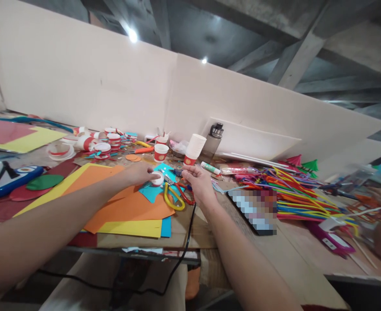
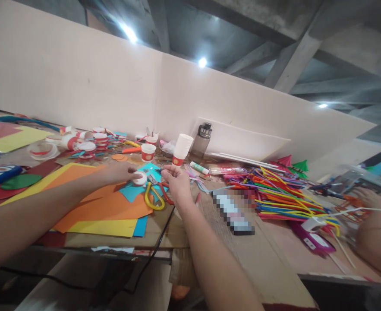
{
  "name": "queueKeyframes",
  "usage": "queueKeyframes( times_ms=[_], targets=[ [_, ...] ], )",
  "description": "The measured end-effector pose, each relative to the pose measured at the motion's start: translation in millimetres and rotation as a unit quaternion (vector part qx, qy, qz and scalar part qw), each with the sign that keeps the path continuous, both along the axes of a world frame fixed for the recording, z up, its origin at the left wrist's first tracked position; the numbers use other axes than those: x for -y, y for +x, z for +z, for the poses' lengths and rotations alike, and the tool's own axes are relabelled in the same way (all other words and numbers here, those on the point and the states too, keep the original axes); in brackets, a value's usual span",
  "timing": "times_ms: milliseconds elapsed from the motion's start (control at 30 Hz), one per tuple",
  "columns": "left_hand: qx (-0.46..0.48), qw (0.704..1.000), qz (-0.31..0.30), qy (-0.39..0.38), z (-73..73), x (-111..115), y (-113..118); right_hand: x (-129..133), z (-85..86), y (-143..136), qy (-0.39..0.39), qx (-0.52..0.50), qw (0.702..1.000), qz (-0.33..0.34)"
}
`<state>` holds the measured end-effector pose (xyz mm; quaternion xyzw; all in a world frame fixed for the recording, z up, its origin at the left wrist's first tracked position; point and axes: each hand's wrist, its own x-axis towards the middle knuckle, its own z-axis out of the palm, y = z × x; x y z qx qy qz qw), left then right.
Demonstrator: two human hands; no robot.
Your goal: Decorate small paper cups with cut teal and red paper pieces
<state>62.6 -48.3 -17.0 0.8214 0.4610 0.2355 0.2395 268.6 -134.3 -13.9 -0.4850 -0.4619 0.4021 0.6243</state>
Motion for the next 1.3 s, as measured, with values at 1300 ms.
queueKeyframes(
  times_ms=[1300],
  targets=[
    [0.362, 0.924, -0.062, -0.102, 16.5, 18, 10, 33, 8.1, -26, 0.028, 0.017, 0.999, 0.039]
  ],
)
